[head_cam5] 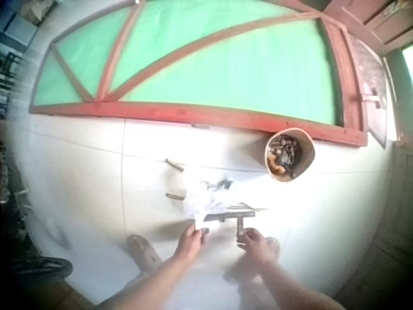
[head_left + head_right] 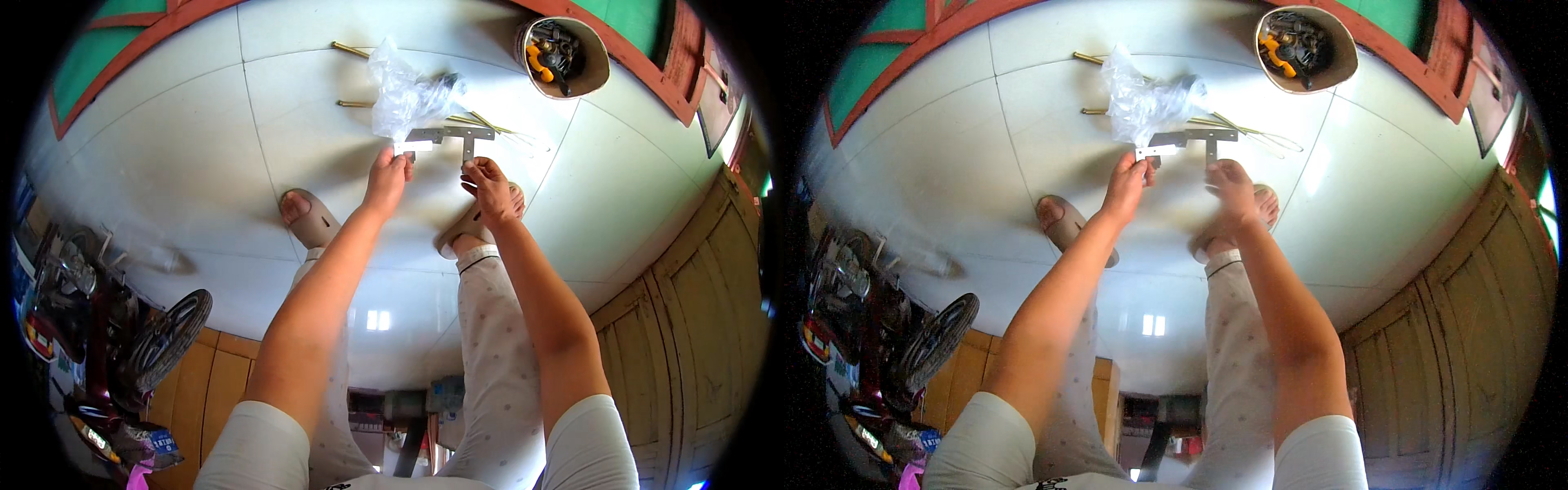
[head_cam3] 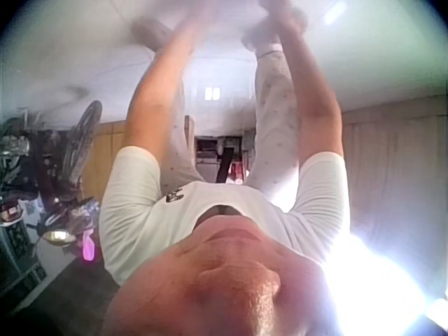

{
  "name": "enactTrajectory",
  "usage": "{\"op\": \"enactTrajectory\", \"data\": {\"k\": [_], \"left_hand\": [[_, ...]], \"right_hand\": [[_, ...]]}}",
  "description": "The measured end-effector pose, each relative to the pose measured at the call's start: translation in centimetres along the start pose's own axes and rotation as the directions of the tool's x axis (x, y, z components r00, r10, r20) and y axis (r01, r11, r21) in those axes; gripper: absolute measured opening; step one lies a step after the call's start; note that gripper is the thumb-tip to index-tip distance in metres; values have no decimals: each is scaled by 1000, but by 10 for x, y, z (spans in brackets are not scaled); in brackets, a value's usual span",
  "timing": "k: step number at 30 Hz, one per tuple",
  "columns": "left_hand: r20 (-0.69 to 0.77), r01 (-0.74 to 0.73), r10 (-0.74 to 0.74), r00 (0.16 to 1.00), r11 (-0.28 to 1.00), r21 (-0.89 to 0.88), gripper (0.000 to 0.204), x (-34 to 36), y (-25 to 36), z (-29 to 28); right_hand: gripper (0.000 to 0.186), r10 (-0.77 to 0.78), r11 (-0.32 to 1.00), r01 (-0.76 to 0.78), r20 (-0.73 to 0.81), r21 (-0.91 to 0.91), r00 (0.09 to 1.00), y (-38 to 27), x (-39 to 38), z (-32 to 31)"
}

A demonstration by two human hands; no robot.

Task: The person attaches a metal hinge to a red wooden window screen frame by hammering small nails into the wood while working on the floor. They handle the wooden frame, a metal hinge, and nails taken from a plastic bag.

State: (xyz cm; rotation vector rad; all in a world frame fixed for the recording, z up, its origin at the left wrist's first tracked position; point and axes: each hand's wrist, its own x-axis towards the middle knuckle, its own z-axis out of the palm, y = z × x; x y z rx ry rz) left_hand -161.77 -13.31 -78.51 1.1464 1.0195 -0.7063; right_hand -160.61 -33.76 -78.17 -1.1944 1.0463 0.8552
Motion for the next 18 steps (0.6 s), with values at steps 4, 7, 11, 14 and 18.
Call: {"op": "enactTrajectory", "data": {"k": [4,7,11,14,18], "left_hand": [[-50,-59,92,994,885,462,22,11,-2,8],[-175,-215,379,909,784,582,31,16,-13,30],[-249,-61,270,930,782,620,33,14,-25,29],[-172,-162,305,937,812,561,25,-10,-22,27],[-2,-189,211,977,881,435,17,-26,-4,47]], "right_hand": [[23,8,995,-14,-57,-98,998,1,15,-19],[26,-195,815,95,-116,-572,974,7,25,-38],[26,-403,725,205,-163,-658,901,-49,1,-20],[15,-747,508,556,-14,-658,665,-138,-32,9],[9,-900,70,456,141,-887,413,-213,-14,2]]}}
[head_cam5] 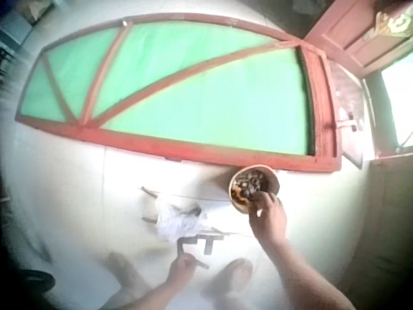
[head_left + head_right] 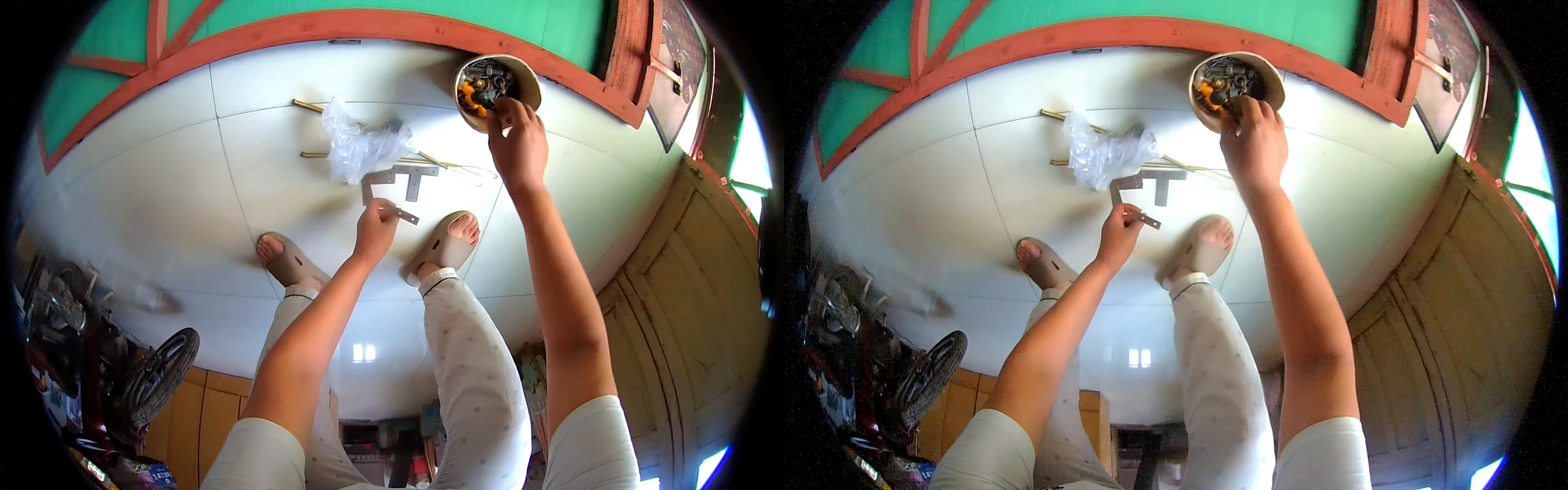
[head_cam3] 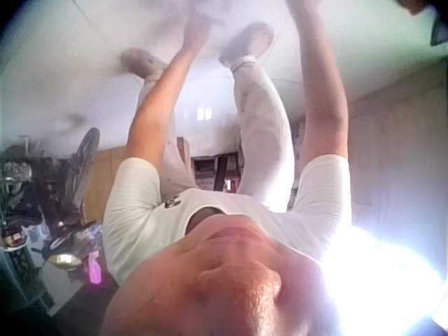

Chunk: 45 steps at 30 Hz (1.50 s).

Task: The person attaches a metal hinge to a red wooden window screen frame by hammering small nails into the wood while working on the floor. They handle the wooden frame, a metal hinge, and nails taken from a plastic bag.

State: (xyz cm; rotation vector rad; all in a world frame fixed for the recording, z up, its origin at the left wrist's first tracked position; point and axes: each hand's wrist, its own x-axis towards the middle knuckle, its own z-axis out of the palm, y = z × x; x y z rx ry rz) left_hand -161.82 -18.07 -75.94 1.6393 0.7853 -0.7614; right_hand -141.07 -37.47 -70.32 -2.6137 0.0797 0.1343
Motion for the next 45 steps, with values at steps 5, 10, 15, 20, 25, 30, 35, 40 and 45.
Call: {"op": "enactTrajectory", "data": {"k": [5,10,15,20,25,30,35,40,45], "left_hand": [[-21,-233,232,973,969,-83,14,20,48,11],[-36,-269,266,963,952,-147,22,60,115,6],[10,-261,267,964,949,-177,24,79,144,-5],[172,-377,336,926,790,484,42,84,123,-26],[305,-325,112,946,349,879,75,106,122,-61],[493,-507,148,858,81,858,63,122,123,-101],[722,-726,169,671,-48,686,36,128,107,-124],[613,-437,-111,782,604,667,25,89,164,-148],[166,190,-190,968,982,12,22,42,195,-204]], "right_hand": [[18,-43,955,101,209,-278,977,20,7,7],[14,-93,985,112,139,-134,986,20,-1,-8],[14,320,928,-324,50,184,946,22,-18,-41],[19,405,809,-403,91,429,910,42,-41,-49],[18,436,769,-512,272,383,858,77,-85,-40],[20,367,788,-457,280,413,887,117,-107,-2],[19,308,859,-410,330,308,893,129,-88,36],[32,-171,978,160,-75,-135,982,87,-73,28],[29,-355,935,343,237,89,904,56,-97,58]]}}
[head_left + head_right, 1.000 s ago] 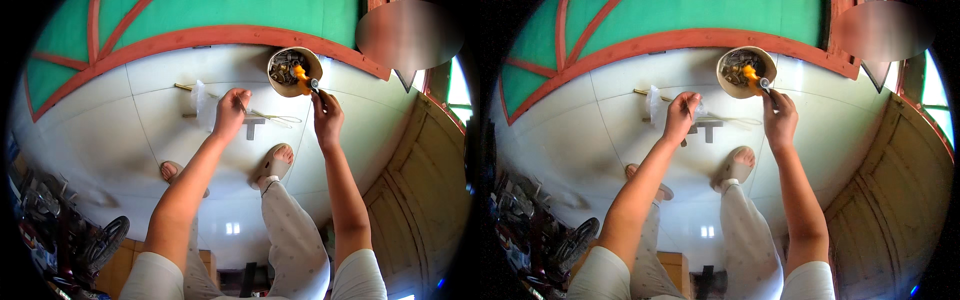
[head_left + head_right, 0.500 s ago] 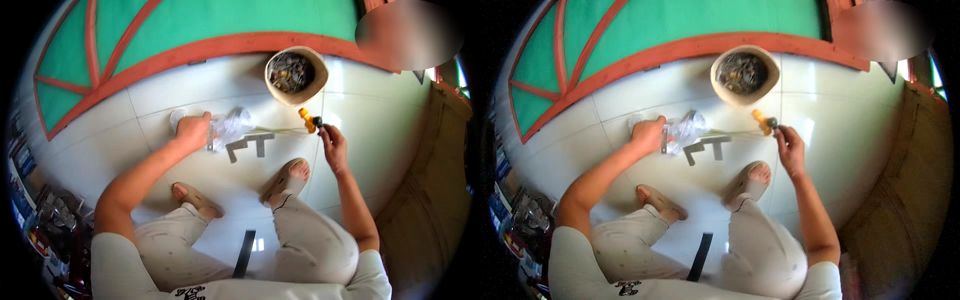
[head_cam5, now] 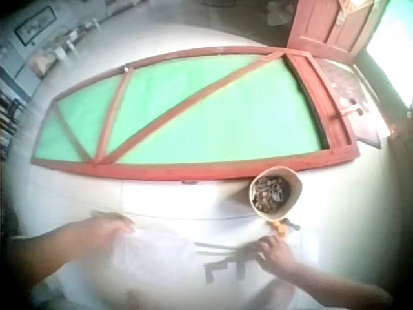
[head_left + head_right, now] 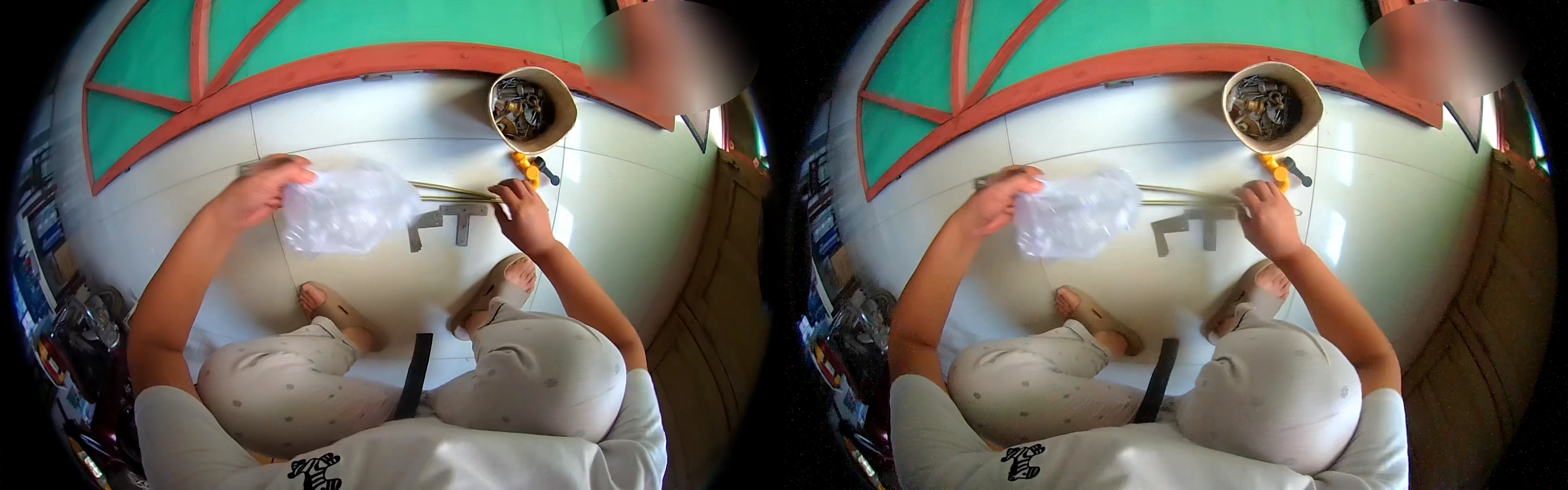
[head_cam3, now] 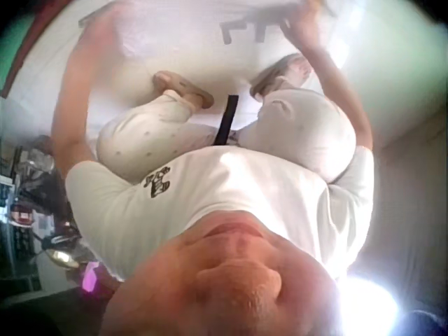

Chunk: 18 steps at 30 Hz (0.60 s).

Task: The person attaches a metal hinge to a red wooden window screen frame by hammering small nails into the wood while working on the floor. They handle the wooden frame, a metal hinge, and nails taken from a plastic bag.

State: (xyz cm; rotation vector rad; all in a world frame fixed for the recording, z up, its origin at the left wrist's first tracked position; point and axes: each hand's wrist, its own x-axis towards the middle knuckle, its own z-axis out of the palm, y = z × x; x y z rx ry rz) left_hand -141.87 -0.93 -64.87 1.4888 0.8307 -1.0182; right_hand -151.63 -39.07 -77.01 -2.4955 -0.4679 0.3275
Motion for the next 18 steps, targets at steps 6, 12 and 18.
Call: {"op": "enactTrajectory", "data": {"k": [6,12,18], "left_hand": [[91,37,-28,995,994,-102,24,30,-65,-123],[-103,-90,84,991,994,-57,37,26,-80,-101],[-32,-194,404,914,505,841,25,33,-85,-88]], "right_hand": [[12,-20,985,23,24,-169,1000,20,-5,30],[11,143,961,-147,-32,-233,989,30,-22,17],[17,151,972,-163,-77,-171,985,18,-16,19]]}}
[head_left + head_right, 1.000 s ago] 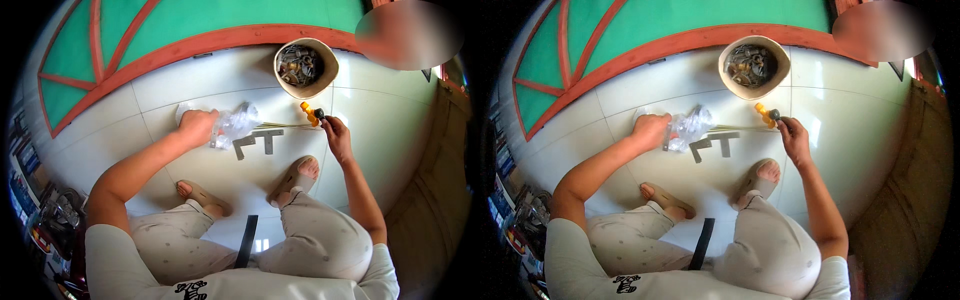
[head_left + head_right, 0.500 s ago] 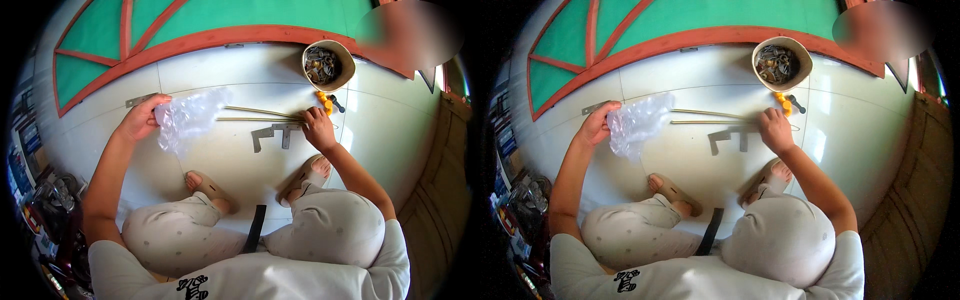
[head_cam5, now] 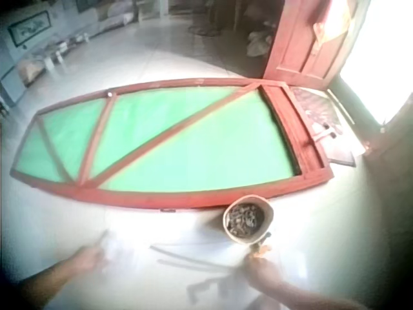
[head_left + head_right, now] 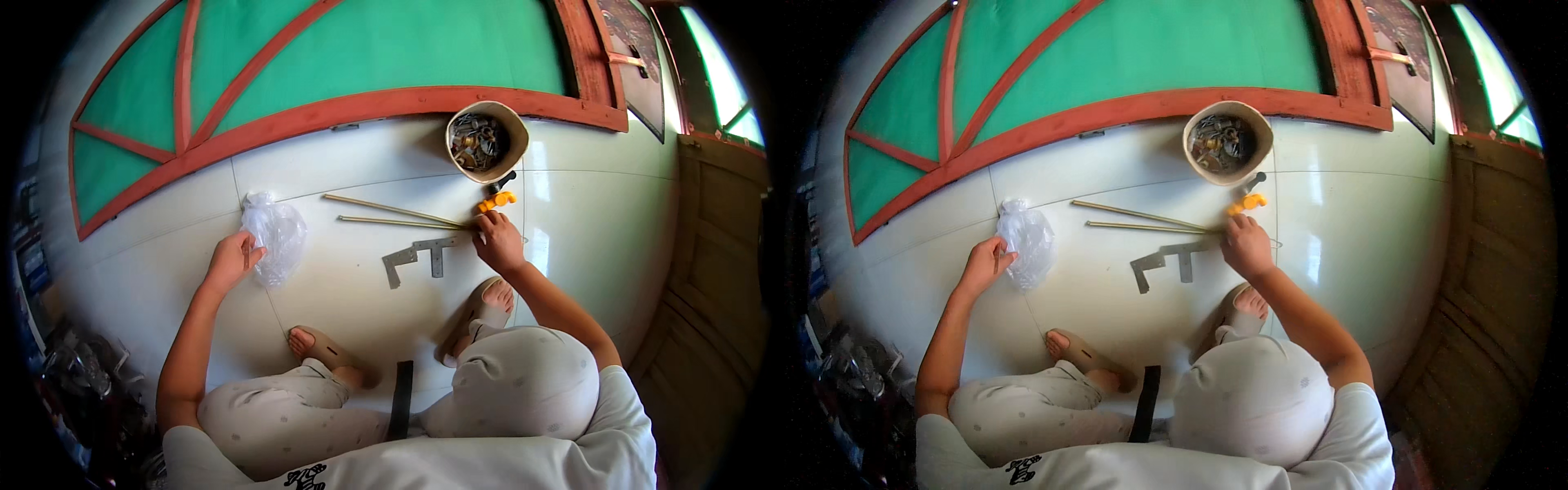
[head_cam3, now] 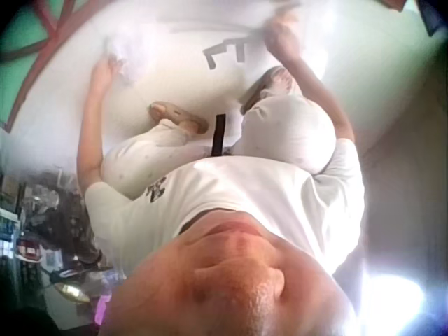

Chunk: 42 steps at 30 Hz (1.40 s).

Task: The person attaches a metal hinge to a red wooden window screen frame by hammering small nails into the wood while working on the floor. They handle the wooden frame, a metal hinge, and nails taken from a plastic bag.

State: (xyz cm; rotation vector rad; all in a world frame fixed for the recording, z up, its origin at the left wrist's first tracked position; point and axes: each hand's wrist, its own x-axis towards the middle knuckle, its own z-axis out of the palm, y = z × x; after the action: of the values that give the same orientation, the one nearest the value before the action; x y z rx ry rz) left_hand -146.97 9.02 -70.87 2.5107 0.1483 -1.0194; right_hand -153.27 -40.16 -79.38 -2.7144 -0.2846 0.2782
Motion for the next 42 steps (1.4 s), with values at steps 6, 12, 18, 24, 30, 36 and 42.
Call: {"op": "enactTrajectory", "data": {"k": [6,12,18,24,30,36,42], "left_hand": [[72,32,5,997,865,-501,27,-3,49,-29],[-11,114,-141,990,839,-533,26,9,47,-25],[-177,-316,330,927,943,101,23,73,111,-21],[-551,-548,494,673,833,78,19,213,244,15],[-670,-411,494,554,862,296,15,269,277,60],[-556,-345,382,738,922,175,18,270,284,63],[-531,-256,279,800,959,118,20,267,288,59]], "right_hand": [[11,34,984,-24,-53,178,998,-9,1,-8],[10,411,842,-324,-125,431,903,35,13,-17],[15,567,823,-492,-378,284,732,191,33,-30],[18,690,707,-435,-408,557,598,253,90,-74],[17,797,578,-407,-382,707,469,284,166,-128],[22,920,198,-200,-111,960,375,350,212,-172],[49,831,-316,120,214,941,514,383,287,-193]]}}
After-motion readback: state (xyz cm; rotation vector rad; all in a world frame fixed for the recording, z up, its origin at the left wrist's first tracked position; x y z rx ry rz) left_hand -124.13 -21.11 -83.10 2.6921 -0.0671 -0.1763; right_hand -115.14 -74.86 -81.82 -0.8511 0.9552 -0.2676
